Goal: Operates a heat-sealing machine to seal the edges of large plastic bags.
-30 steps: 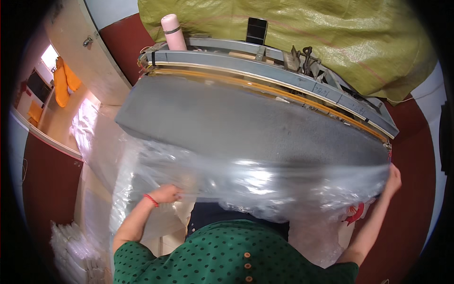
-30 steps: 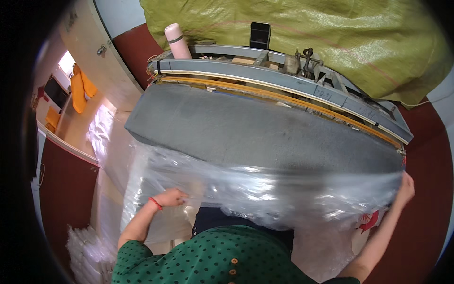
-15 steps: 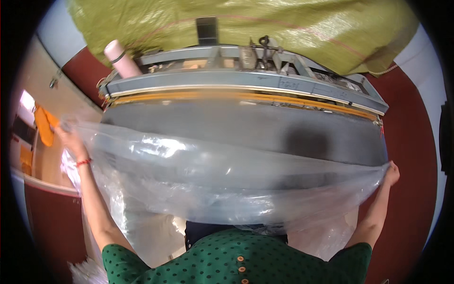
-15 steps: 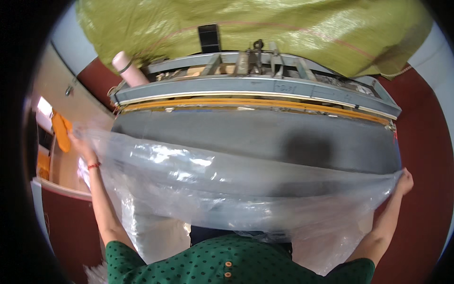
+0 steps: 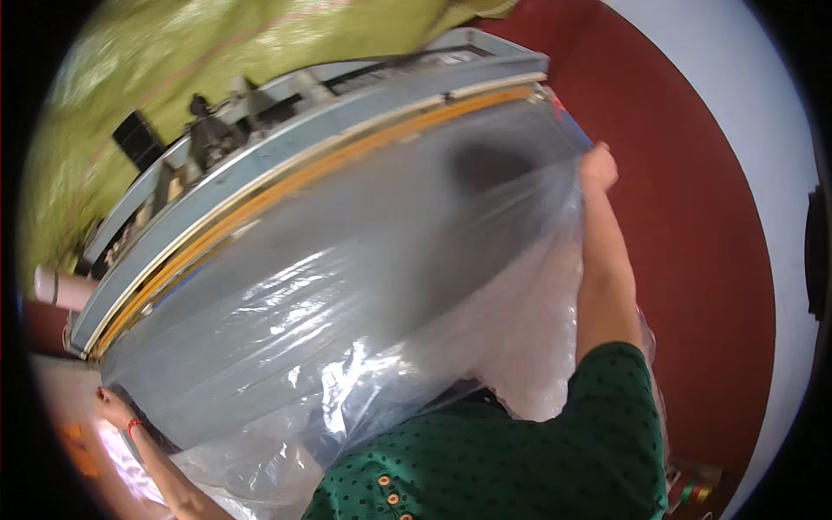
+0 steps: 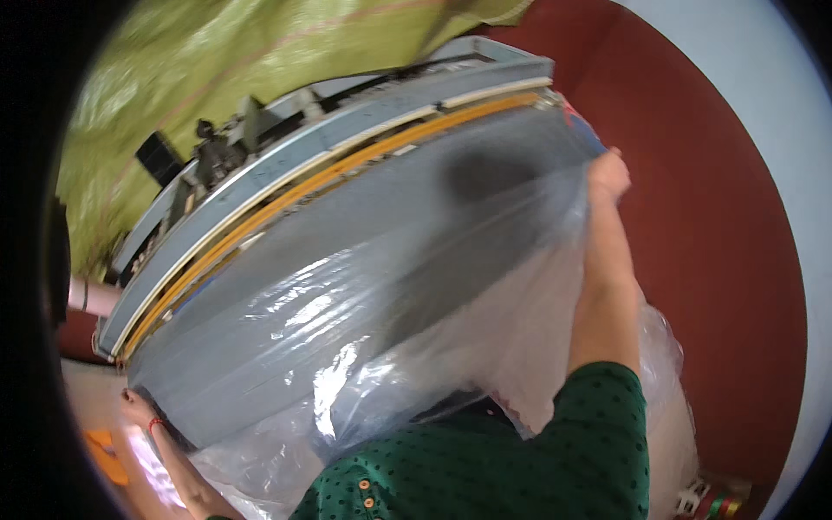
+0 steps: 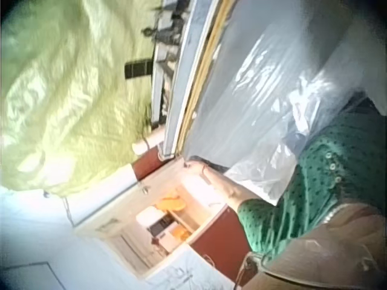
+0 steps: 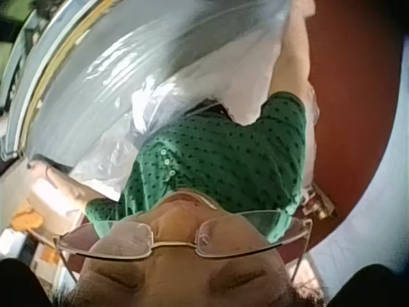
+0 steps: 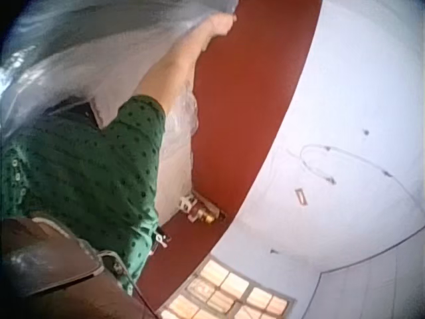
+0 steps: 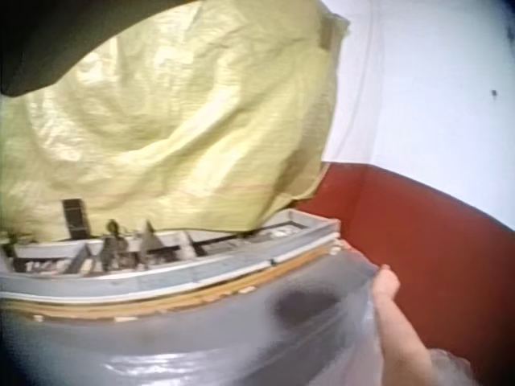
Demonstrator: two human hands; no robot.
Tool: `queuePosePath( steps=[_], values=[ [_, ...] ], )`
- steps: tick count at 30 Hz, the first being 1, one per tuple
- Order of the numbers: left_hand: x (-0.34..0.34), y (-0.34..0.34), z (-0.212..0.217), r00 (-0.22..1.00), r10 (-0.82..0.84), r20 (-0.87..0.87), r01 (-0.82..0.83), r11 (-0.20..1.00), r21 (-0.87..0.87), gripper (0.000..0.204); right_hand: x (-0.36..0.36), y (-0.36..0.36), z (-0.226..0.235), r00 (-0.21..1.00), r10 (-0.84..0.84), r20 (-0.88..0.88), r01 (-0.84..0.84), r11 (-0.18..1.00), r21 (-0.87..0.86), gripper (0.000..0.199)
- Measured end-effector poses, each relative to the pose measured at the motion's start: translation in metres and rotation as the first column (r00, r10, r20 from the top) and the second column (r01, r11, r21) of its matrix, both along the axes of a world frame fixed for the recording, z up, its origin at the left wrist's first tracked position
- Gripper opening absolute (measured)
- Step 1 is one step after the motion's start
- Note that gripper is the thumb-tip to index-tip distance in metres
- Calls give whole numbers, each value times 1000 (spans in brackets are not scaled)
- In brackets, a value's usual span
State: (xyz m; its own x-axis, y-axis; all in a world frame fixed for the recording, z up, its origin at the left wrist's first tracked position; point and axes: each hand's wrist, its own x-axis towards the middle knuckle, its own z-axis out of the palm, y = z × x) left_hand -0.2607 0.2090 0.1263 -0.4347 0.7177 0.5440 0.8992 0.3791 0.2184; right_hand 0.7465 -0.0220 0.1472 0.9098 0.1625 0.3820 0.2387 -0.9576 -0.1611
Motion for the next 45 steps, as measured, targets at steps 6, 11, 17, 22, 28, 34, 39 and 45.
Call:
queuePosePath(
  steps=[6,11,17,22,28,34,39,45],
  values=[
    [318,-81,70,177,-696,696,740,560,373,20,16,9,-11,999,27,29,-29,998,62,23],
    [524,-237,81,-312,140,940,843,-417,341,56,19,-8,-13,998,62,5,-62,995,76,21],
    [597,-306,-30,-98,-517,851,884,-438,-164,62,10,-4,-11,993,110,44,-114,988,105,20],
    [536,-255,58,-524,313,792,561,-573,598,25,-9,-9,0,991,135,22,-136,989,63,20],
    [335,-229,69,-821,-306,483,458,154,875,27,3,-11,-1,994,79,-69,-74,995,69,26],
    [190,-252,103,-38,-879,475,-82,476,876,33,7,-11,-6,992,125,-21,-125,992,15,26],
    [106,-246,101,14,-567,823,-23,823,567,41,12,-12,-10,990,139,-31,-138,990,16,28],
    [37,-167,211,729,-463,504,256,867,427,15,-2,1,-6,985,159,-73,-158,987,12,28]
  ],
)
